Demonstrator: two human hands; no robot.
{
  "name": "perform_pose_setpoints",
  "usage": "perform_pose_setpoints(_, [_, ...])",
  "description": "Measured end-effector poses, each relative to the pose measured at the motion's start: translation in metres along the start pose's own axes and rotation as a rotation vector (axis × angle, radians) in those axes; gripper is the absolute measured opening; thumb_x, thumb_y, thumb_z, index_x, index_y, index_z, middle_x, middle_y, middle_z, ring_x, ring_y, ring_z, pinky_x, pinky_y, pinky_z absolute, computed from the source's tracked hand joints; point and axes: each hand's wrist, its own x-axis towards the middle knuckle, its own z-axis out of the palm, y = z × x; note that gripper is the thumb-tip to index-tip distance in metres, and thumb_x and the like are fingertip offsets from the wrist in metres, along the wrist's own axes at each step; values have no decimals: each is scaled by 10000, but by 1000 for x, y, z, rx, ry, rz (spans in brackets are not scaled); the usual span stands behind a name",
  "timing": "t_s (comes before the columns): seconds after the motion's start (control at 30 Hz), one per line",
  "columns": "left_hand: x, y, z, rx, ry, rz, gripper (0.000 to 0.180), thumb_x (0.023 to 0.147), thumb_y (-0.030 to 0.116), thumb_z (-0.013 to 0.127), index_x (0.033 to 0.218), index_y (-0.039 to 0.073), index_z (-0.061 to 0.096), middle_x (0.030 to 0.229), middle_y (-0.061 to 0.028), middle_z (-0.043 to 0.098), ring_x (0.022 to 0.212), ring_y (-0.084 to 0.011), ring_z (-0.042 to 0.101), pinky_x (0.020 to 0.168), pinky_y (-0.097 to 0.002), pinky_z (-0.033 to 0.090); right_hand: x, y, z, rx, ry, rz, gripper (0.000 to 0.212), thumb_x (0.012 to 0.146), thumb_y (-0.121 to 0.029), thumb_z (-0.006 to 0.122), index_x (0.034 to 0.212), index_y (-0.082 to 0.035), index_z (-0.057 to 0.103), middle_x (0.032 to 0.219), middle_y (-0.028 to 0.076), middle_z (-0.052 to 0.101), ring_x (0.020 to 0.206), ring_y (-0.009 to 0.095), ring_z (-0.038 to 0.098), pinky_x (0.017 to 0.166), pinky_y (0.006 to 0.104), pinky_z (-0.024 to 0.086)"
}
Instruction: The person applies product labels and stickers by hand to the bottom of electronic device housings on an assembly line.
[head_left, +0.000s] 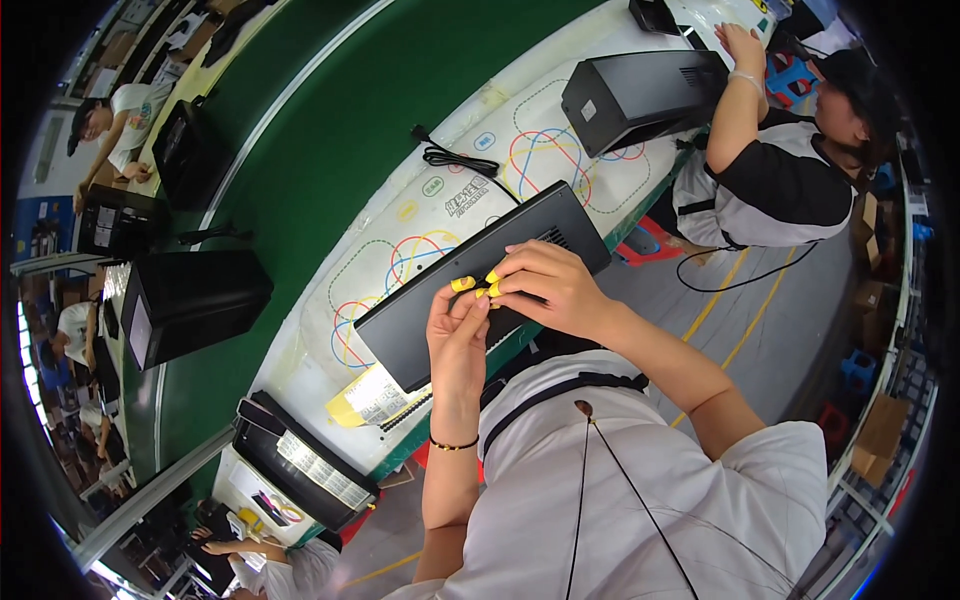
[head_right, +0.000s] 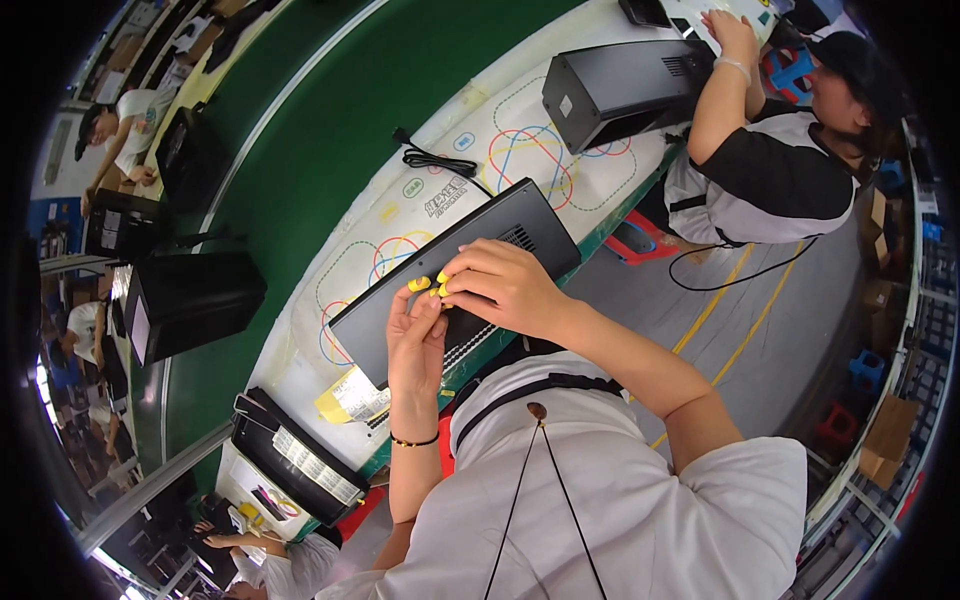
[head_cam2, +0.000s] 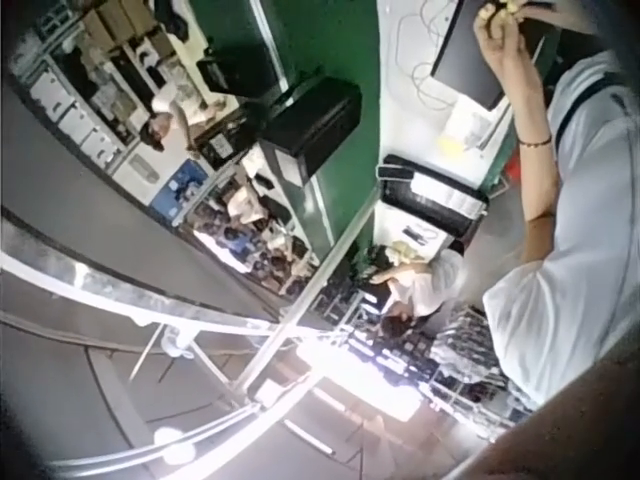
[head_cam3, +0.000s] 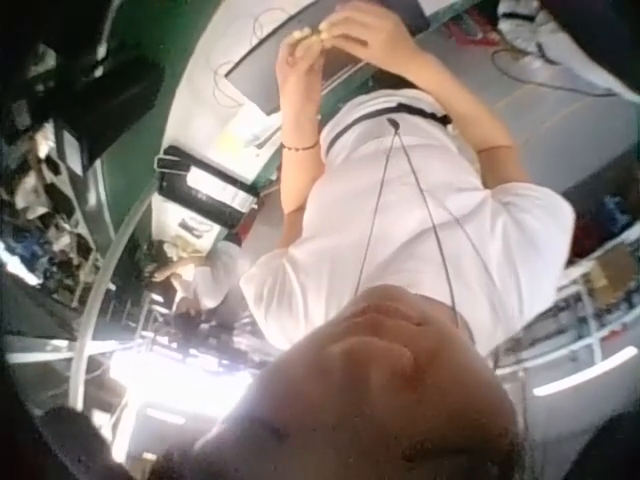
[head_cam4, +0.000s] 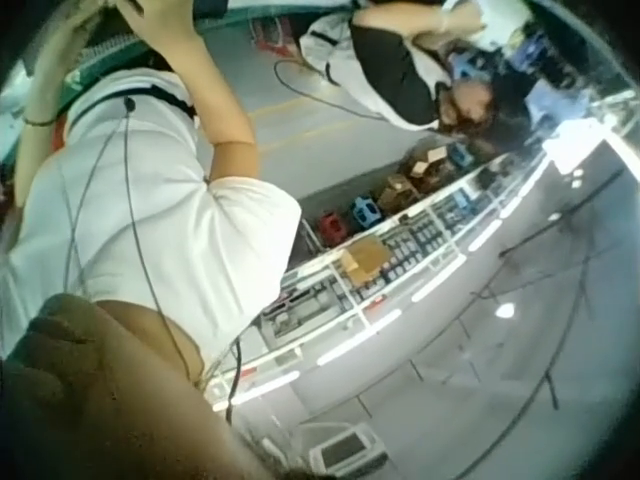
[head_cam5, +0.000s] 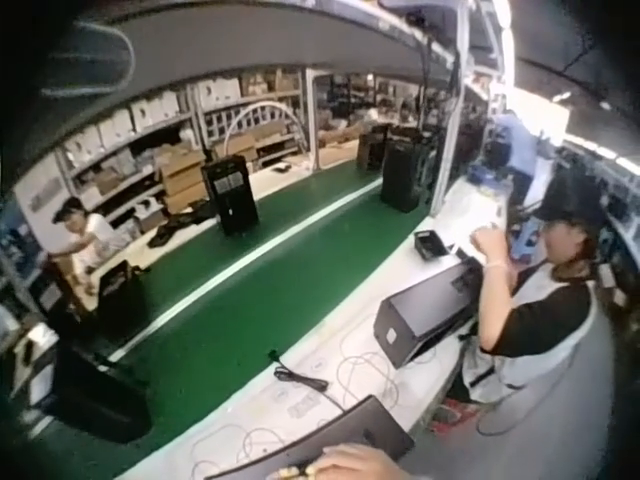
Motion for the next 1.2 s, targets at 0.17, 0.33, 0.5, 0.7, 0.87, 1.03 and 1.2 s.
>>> perform_pose_setpoints(0.17, [2,-1,6,118,10,31,303,871,-47,625,1143,49,536,1000,-82,685,928,-135,650,761,-196,475,-4,23,-18,36,118,242,156,752,-64,746,847,-21,630,956,91,634,905,278,618,805,358,500])
perform_pose_setpoints(0.33, [2,3,-1,150,48,60,326,857,-57,634,1154,38,535,1046,-79,657,929,-131,647,732,-187,464,-9,80,-64,-382,102,250,142,777,-84,719,858,-21,622,977,76,606,918,270,597,790,340,487])
perform_pose_setpoints(0.5, [3,5,-16,168,95,78,347,852,-58,636,1173,33,538,1059,-63,628,904,-120,641,666,-174,415,-7,89,-64,-463,2,173,134,770,-90,713,853,-35,624,964,68,595,919,273,576,770,353,480])
perform_pose_setpoints(0.7, [1,7,-16,157,90,99,342,850,-66,630,1167,30,545,1048,-63,631,905,-121,641,684,-171,425,6,85,-67,-535,-88,68,145,763,-102,716,840,-35,613,950,53,585,905,252,567,771,353,478])
perform_pose_setpoints(0.87, [2,5,-20,128,91,91,340,848,-66,634,1161,34,547,1039,-61,634,902,-119,640,689,-174,428,7,84,-63,-506,-95,133,138,752,-119,714,821,-48,618,934,31,578,900,229,560,774,351,472])
perform_pose_setpoints(1.03, [3,6,-23,132,103,91,331,850,-65,633,1154,36,550,1033,-60,636,905,-123,640,714,-182,439,-3,92,-59,-324,-39,231,144,784,-97,708,867,-24,617,954,57,588,916,247,573,789,336,469])
perform_pose_setpoints(1.2, [3,7,-24,130,117,85,323,854,-65,629,1150,36,551,1023,-60,639,912,-130,643,755,-190,459,-10,99,-59,-278,-48,261,188,815,-71,698,956,10,604,980,79,594,932,231,582,835,313,465])
